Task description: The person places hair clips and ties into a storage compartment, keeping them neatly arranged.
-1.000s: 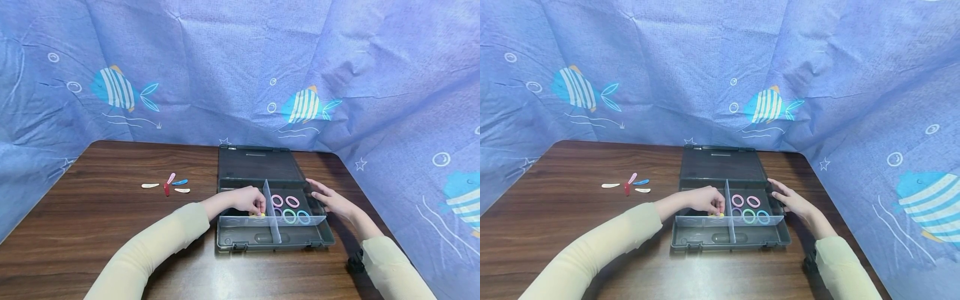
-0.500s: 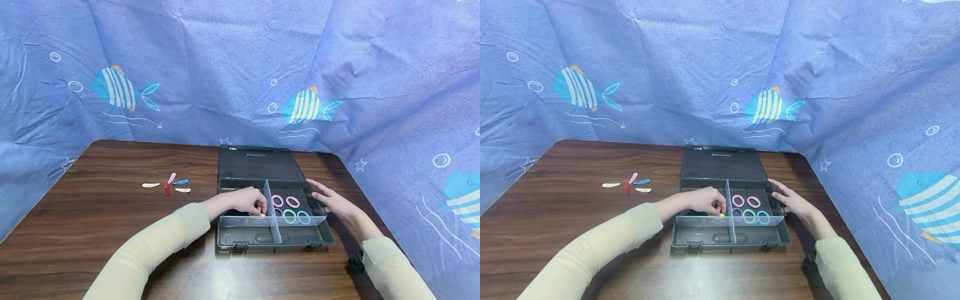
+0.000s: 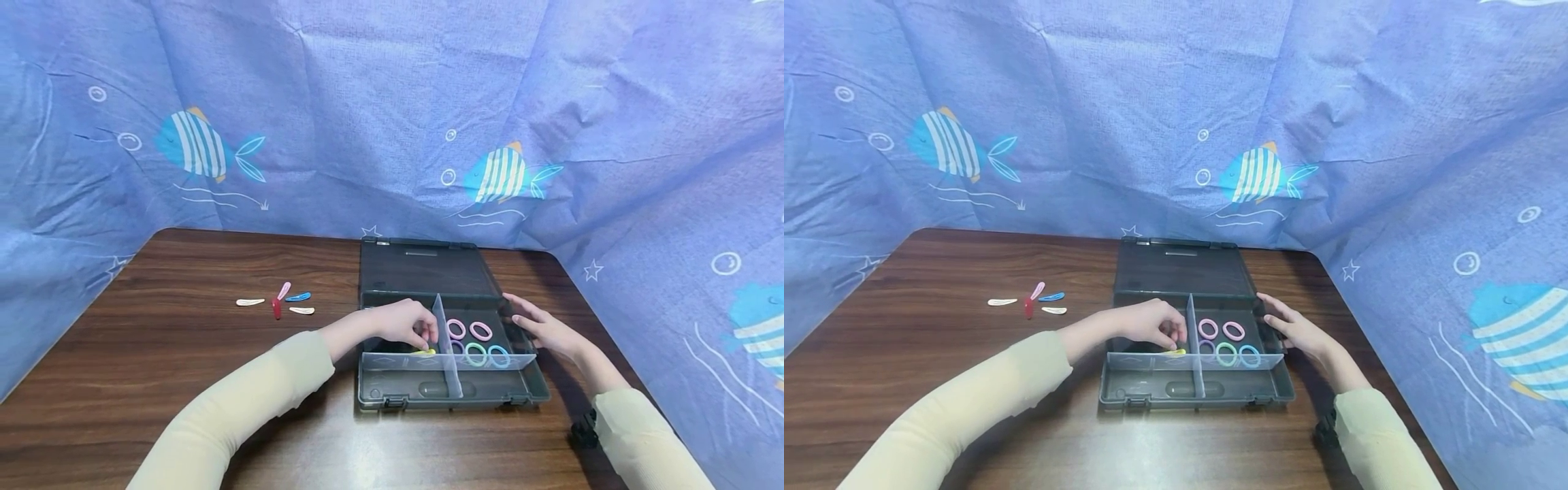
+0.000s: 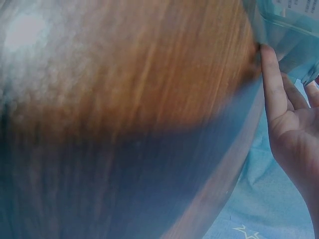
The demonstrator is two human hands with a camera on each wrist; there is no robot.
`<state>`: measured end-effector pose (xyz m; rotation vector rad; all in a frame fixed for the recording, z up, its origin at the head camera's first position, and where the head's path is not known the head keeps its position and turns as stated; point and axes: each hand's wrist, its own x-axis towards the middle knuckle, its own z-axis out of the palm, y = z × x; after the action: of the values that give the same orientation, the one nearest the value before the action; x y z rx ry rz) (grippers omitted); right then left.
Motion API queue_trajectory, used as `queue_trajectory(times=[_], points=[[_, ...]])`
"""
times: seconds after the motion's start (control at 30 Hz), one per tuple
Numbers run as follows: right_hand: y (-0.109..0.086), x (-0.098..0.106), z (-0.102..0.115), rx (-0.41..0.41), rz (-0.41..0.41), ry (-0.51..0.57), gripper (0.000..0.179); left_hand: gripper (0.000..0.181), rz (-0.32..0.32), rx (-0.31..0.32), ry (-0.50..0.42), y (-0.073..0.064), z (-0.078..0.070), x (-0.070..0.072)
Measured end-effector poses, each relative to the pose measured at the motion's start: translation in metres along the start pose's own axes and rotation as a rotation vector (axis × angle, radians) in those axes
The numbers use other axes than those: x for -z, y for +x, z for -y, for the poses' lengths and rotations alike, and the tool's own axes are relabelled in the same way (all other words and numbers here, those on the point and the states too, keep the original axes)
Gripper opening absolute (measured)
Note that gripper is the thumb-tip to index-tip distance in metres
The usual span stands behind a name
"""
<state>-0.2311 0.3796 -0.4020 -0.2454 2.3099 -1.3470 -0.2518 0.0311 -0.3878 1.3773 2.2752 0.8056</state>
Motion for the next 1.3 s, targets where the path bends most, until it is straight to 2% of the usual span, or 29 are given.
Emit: queue_trajectory(times=[0.17,0.47,0.73,0.87,1.0,1.07,1.3], points=[[0.000,0.000,-0.001,0.004,-0.001,0.002,0.058,0.015,-0.025,-0.009,-0.023,-0.011,-0.005,0.008],[-0.001,0.002,-0.004,0.001,0.000,-0.004,0.058,0.014,-0.073,-0.028,-0.012,-0.039,-0.006,0.027],[0.000,0.002,0.000,-0.006,0.008,0.008,0.058,0.021,-0.099,0.028,-0.052,-0.073,-0.006,0.048],[0.000,0.002,0.002,-0.009,0.014,0.024,0.058,0.026,-0.128,0.043,-0.040,-0.089,-0.002,0.055],[0.001,0.002,0.004,0.006,-0.007,-0.011,0.058,0.031,-0.155,0.051,-0.060,-0.106,0.004,0.063],[0.001,0.003,0.005,0.015,-0.029,-0.039,0.057,0.032,-0.173,0.070,-0.085,-0.115,0.009,0.067],[0.002,0.002,0.008,0.038,-0.097,-0.132,0.057,0.036,-0.244,0.151,-0.081,-0.147,0.025,0.078]])
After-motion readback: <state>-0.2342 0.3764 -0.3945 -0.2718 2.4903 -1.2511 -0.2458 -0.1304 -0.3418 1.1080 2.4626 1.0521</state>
